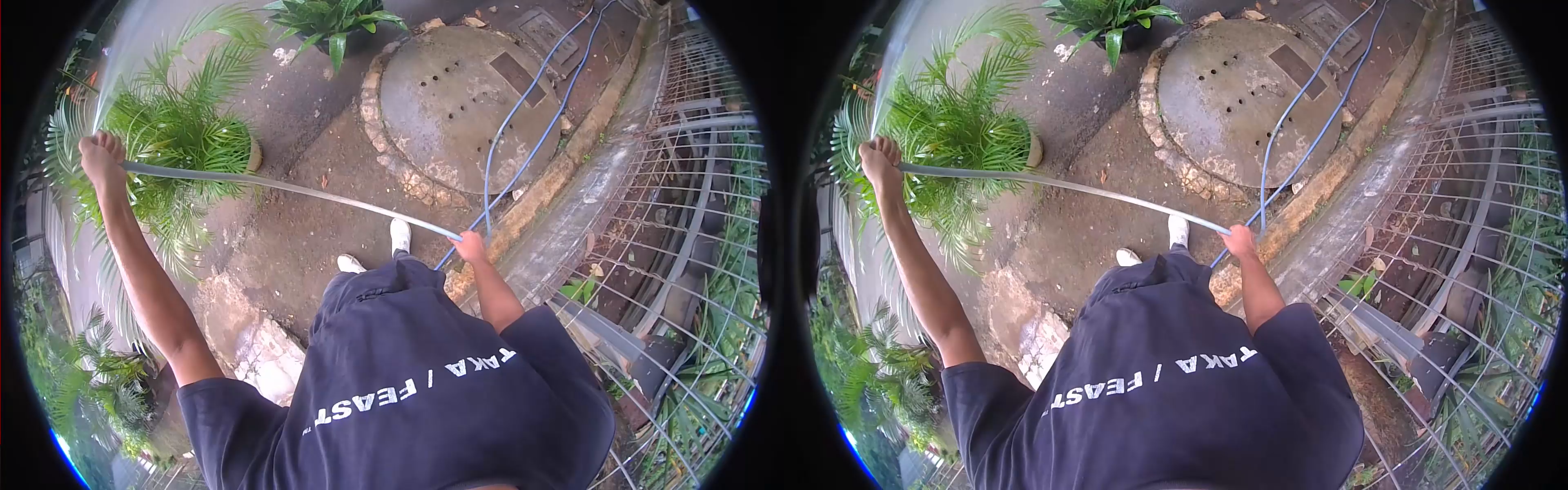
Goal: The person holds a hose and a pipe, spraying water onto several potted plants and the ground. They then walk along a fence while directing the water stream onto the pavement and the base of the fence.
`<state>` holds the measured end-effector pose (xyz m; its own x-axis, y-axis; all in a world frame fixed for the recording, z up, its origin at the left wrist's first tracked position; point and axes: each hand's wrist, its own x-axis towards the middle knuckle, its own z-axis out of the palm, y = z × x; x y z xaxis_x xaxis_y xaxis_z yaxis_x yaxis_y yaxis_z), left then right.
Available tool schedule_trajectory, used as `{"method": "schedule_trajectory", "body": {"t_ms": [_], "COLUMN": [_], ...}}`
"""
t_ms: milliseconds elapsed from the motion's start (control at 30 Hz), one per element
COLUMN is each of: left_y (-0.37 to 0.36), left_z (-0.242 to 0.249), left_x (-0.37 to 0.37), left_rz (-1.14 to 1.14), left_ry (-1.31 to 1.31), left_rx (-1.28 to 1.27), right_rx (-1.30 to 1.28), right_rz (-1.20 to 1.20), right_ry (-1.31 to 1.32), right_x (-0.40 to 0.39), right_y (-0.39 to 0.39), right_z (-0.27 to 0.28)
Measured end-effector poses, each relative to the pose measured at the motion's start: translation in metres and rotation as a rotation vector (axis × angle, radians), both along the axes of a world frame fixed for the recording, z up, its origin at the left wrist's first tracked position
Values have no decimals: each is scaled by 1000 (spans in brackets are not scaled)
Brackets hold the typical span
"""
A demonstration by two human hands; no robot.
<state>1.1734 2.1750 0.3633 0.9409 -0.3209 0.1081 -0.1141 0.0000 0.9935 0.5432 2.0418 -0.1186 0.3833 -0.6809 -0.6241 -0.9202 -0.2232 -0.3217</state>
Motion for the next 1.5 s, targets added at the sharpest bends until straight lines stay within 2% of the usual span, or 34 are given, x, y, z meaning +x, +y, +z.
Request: {"method": "schedule_trajectory", "body": {"t_ms": [167,233,333,467,633,767,833,867,933,1033,1133,1200,1300,1333,1367,1400,1433,1467,1500], "left_y": [-3,2,10,15,34,43,48,50,53,45,42,28,-3,-18,-42,-56,-74,-86,-118], "left_z": [-24,-25,-24,-28,-40,-36,-41,-42,-44,-62,-95,-124,-157,-169,-186,-192,-233,-264,-326], "left_x": [7,12,21,23,64,77,95,103,121,143,160,164,133,101,56,-21,-80,-136,-181], "left_rz": [32,44,94,89,11,-44,-92,-139,-142,-183,-238,-239,-185,-336,-464,-460,-628,-865,-956], "left_ry": [-59,-17,12,43,18,102,109,128,165,228,282,362,529,493,538,423,194,92,-66], "left_rx": [177,45,13,5,-77,-121,-116,-142,-170,-174,-129,-154,-137,-134,-2,248,396,432,507], "right_rx": [-73,-88,-27,12,-63,-147,-206,-93,-195,-274,-445,-534,-387,-343,-389,-296,-183,-80,3], "right_rz": [-18,-19,-21,-42,-24,-9,20,-22,116,15,-177,-289,-476,-557,-543,-600,-687,-864,-1025], "right_ry": [-37,-42,40,92,92,101,38,46,123,-64,-486,-711,-986,-1044,-1081,-1189,-1340,-1396,-1461], "right_x": [-11,-10,4,32,70,81,86,94,104,145,200,226,256,266,273,279,283,285,279], "right_y": [3,7,9,15,35,70,97,112,155,193,210,206,190,185,176,166,157,147,133], "right_z": [-6,-8,-6,24,57,44,61,91,111,126,199,222,240,238,236,231,231,223,218]}}
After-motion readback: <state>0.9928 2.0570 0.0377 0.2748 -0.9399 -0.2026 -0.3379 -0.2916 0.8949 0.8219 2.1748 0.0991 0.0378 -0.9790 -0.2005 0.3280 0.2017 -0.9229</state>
